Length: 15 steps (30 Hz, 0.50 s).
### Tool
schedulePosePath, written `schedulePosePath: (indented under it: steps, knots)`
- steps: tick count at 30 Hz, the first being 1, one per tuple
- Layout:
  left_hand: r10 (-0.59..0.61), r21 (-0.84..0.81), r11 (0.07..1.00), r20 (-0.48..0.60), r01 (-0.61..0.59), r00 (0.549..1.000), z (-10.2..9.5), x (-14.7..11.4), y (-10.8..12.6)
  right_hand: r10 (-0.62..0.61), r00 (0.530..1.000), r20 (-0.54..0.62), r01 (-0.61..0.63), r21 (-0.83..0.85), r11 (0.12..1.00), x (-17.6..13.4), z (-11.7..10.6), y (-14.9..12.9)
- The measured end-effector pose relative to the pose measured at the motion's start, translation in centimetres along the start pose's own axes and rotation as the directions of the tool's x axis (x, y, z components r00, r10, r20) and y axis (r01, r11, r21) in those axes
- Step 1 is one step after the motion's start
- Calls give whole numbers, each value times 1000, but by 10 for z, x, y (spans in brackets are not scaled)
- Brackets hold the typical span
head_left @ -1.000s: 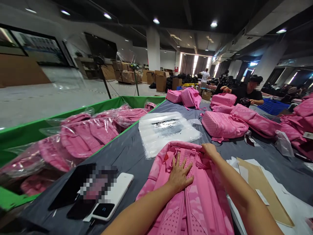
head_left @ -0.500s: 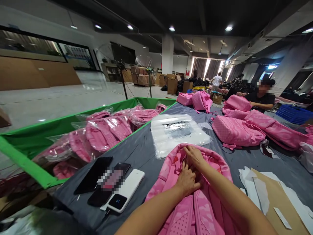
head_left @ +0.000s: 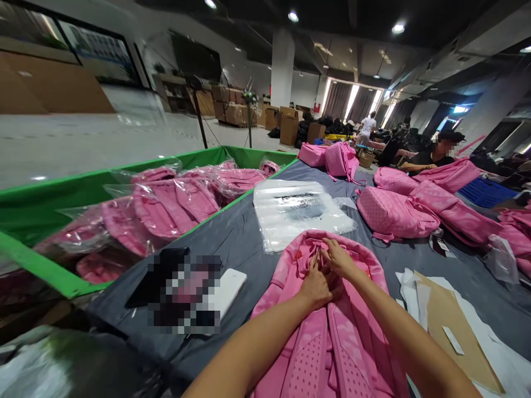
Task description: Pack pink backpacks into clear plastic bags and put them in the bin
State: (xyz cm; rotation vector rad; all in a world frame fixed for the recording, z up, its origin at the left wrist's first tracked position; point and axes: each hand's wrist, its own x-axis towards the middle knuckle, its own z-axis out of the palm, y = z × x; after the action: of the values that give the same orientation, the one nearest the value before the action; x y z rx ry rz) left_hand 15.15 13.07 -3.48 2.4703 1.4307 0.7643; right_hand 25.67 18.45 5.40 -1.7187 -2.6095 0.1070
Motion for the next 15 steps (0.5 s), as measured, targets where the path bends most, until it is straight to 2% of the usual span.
schedulePosePath:
  steps: [2, 4, 5, 6, 9, 10, 12, 14, 15]
  knots:
    - [-2, 17, 1000, 21, 2, 1000, 0, 3, 1, -76, 994, -79, 80, 51, 995, -49, 2, 2]
    - [-31, 1, 1000, 21, 31, 999, -1, 10, -1, -205, 970, -133, 217, 80, 973, -95, 6, -5]
    - [-56, -21, 998, 17, 56, 998, -3, 16, -3, -247, 962, -117, 257, 77, 963, -111, 8, -10]
    - [-91, -46, 995, 12, 91, 996, -4, 23, -5, -241, 968, -68, 245, 61, 968, -122, 11, -16]
    - [-145, -94, 985, 35, 148, 989, -13, 42, -6, -20, 997, 69, 22, -25, 999, -126, 24, -29]
    - [-133, -103, 985, 51, 137, 990, -18, 44, -4, 55, 995, 85, -52, -41, 998, -120, 29, -30]
    - [-85, -124, 988, 88, 96, 992, -35, 36, 7, 125, 987, 98, -123, -33, 992, -109, 37, -28]
    - [64, -197, 980, 182, -27, 981, -56, 12, 21, 149, 982, 120, -151, 7, 989, -103, 45, -25]
    - [184, -256, 959, 248, -119, 951, -67, -3, 29, 163, 978, 129, -168, 29, 985, -101, 48, -24]
